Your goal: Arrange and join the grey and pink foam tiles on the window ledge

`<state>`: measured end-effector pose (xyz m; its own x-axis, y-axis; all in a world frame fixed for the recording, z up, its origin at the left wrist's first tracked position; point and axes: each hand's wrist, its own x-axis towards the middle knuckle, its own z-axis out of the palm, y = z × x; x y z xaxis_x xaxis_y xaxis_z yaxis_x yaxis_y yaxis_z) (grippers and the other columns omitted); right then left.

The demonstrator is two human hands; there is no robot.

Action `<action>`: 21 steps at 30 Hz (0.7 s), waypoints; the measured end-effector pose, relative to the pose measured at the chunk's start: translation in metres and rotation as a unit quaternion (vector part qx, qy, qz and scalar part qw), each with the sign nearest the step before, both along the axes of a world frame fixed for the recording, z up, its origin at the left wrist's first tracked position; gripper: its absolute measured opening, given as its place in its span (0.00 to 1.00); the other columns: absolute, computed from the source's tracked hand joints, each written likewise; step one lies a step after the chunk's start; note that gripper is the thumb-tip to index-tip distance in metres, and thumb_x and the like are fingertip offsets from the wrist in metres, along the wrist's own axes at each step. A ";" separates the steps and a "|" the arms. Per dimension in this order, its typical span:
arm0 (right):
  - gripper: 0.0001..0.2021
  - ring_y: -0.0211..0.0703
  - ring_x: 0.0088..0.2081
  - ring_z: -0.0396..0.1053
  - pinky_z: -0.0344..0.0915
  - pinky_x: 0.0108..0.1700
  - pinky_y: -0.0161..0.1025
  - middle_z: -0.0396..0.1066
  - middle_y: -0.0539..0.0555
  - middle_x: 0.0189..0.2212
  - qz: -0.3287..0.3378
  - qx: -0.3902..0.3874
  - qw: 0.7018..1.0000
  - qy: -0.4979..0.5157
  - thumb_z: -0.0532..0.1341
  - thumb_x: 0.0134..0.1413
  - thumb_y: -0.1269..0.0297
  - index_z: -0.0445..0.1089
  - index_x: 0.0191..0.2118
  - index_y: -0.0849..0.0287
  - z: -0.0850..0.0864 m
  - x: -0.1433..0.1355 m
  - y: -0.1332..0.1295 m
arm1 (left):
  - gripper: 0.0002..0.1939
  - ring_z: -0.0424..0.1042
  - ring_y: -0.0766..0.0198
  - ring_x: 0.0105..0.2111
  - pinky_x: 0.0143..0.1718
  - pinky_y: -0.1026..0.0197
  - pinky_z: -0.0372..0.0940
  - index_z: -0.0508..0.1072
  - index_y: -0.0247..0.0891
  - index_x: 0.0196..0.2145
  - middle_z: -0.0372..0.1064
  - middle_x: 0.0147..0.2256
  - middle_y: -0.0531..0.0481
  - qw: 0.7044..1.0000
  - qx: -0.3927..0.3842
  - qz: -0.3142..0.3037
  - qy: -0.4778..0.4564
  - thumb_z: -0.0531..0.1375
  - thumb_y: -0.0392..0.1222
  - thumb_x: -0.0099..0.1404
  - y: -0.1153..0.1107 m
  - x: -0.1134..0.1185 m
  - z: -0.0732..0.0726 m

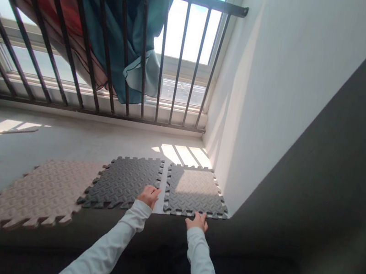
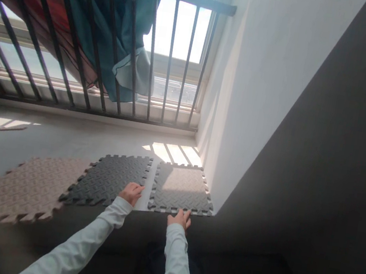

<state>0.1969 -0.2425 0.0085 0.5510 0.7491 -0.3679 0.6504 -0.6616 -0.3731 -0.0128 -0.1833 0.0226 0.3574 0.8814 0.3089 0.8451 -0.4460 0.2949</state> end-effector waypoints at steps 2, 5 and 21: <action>0.25 0.52 0.58 0.48 0.54 0.51 0.47 0.40 0.59 0.61 0.003 -0.003 1.000 -0.006 0.56 0.43 0.62 0.60 0.52 0.55 0.002 0.000 -0.002 | 0.18 0.63 0.59 0.43 0.48 0.56 0.59 0.70 0.41 0.43 0.69 0.39 0.46 1.000 -0.025 -0.007 0.004 0.51 0.33 0.56 0.005 0.030 -0.004; 0.24 0.51 0.58 0.47 0.54 0.50 0.47 0.40 0.57 0.61 0.002 0.000 1.000 -0.016 0.55 0.43 0.63 0.60 0.51 0.53 0.005 -0.002 -0.005 | 0.18 0.61 0.59 0.46 0.47 0.58 0.59 0.69 0.42 0.44 0.68 0.42 0.46 0.996 -0.088 -0.005 0.032 0.52 0.32 0.55 0.012 0.053 -0.013; 0.25 0.54 0.59 0.43 0.58 0.46 0.49 0.32 0.56 0.62 -0.015 -0.013 1.000 0.005 0.53 0.43 0.65 0.57 0.51 0.52 0.017 -0.010 -0.008 | 0.12 0.66 0.59 0.42 0.48 0.56 0.59 0.72 0.38 0.36 0.71 0.38 0.45 0.993 -0.043 -0.106 -0.022 0.57 0.37 0.52 0.031 0.027 -0.062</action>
<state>0.1866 -0.2505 0.0258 0.5693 0.7224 -0.3925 0.6265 -0.6904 -0.3618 0.0139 -0.1522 -0.0396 0.5259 0.8116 0.2543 0.7202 -0.5840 0.3745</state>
